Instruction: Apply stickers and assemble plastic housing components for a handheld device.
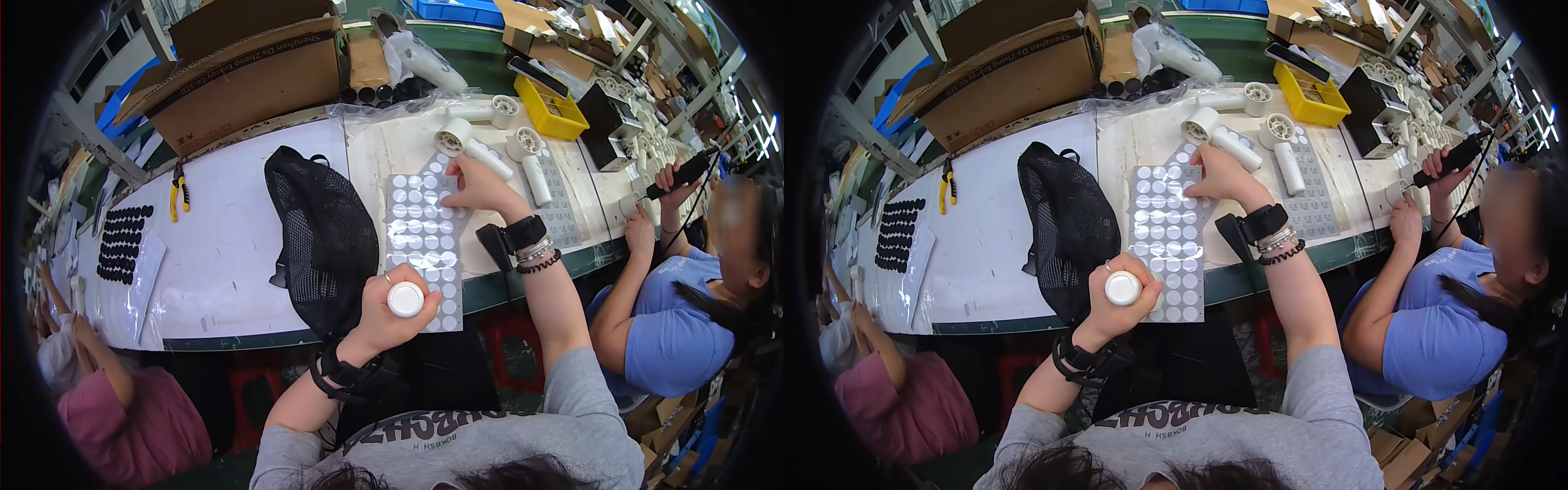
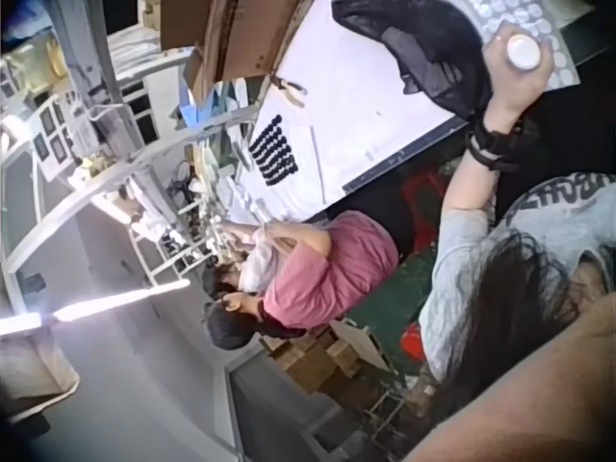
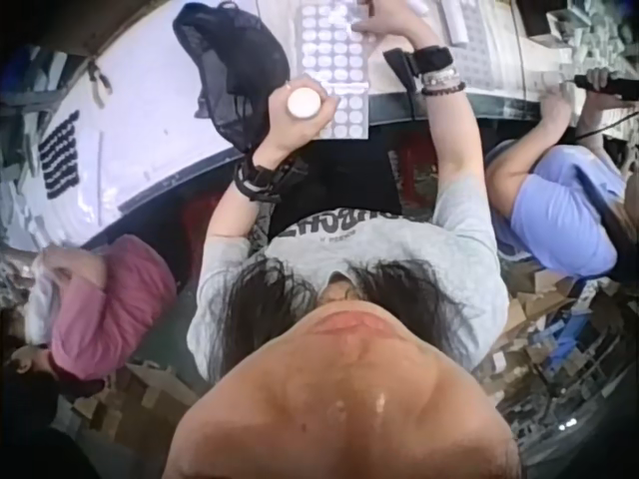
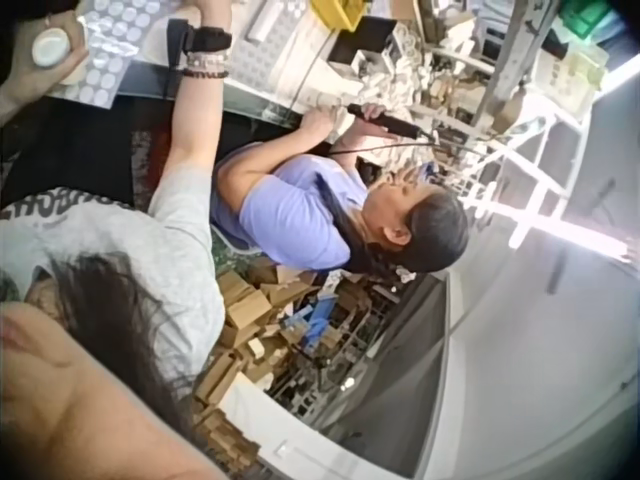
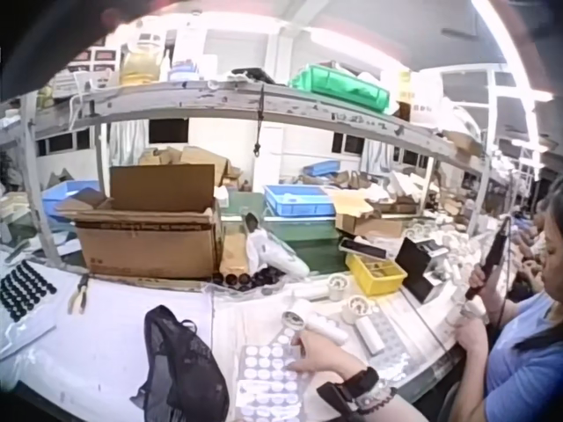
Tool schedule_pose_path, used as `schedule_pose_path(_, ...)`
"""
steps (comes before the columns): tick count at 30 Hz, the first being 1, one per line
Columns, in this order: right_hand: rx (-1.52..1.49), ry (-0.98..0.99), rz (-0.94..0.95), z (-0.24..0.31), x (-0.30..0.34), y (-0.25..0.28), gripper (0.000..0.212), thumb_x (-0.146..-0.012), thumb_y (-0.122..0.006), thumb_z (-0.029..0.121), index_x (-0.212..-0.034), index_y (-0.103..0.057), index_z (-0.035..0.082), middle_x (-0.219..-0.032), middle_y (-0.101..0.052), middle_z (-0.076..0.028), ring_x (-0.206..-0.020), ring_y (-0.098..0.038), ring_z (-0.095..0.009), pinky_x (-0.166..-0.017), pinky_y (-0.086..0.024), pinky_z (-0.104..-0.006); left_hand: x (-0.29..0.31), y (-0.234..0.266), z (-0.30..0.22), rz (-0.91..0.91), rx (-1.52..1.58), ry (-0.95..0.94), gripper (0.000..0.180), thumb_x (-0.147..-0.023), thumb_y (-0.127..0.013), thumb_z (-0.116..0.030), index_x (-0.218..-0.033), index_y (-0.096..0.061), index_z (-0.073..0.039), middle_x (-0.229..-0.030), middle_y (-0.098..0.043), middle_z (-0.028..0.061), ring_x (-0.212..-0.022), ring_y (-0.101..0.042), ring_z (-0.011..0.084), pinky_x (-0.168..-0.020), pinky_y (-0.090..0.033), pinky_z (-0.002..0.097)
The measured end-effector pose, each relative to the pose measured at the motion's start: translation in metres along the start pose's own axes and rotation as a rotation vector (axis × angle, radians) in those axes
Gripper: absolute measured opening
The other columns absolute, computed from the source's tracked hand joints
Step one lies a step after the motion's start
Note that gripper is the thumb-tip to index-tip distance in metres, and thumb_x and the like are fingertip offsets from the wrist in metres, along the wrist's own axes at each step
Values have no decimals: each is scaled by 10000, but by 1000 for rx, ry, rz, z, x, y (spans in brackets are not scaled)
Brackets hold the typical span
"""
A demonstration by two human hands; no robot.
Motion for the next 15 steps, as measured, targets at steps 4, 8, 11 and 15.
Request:
schedule_pose_path(4, -307, -95, 5, 4, 14, 0, 386, -707, -692, 90, -1047, -522, 20, -754, -567, -30, -678, -557, -112, -623, -441, -215, -1, 1, -1, -17, -14, 7, 158, -715, -655, 36, -711, -520, -45, -641, -570, 12, -580, -528, 64, -554, -413, 206)
schedule_pose_path(8, -755, 86, -194, 48, 38, 13, 391, -796, -572, -38, -1173, -480, 13, -783, -585, -19, -718, -556, -61, -641, -444, -179, -9, 7, -5, -154, 17, 6, 179, -729, -675, -20, -870, -565, -33, -729, -589, 3, -650, -532, 27, -571, -411, 183)
schedule_pose_path(11, -739, 139, -251, 76, 68, 25, 398, -814, -569, -29, -1197, -470, 16, -830, -606, -36, -776, -572, -63, -695, -465, -192, -29, 10, -23, -231, 4, 0, 303, -737, -664, -24, -1024, -563, -20, -835, -605, 21, -733, -543, 39, -647, -435, 199)
schedule_pose_path(15, -650, 260, -344, 119, 102, 39, 385, -815, -571, -33, -1185, -480, 23, -849, -612, -53, -778, -588, -83, -691, -479, -211, -54, 14, -60, -165, -39, -33, 335, -753, -658, -51, -1074, -570, -8, -861, -615, 23, -768, -558, 68, -719, -457, 230)
Point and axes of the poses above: each hand's wrist, its own x-axis away from the middle knuckle, its own y-axis out of the back of the hand, z = x × y, the point moved 3 cm from there along -x, towards the middle knuckle
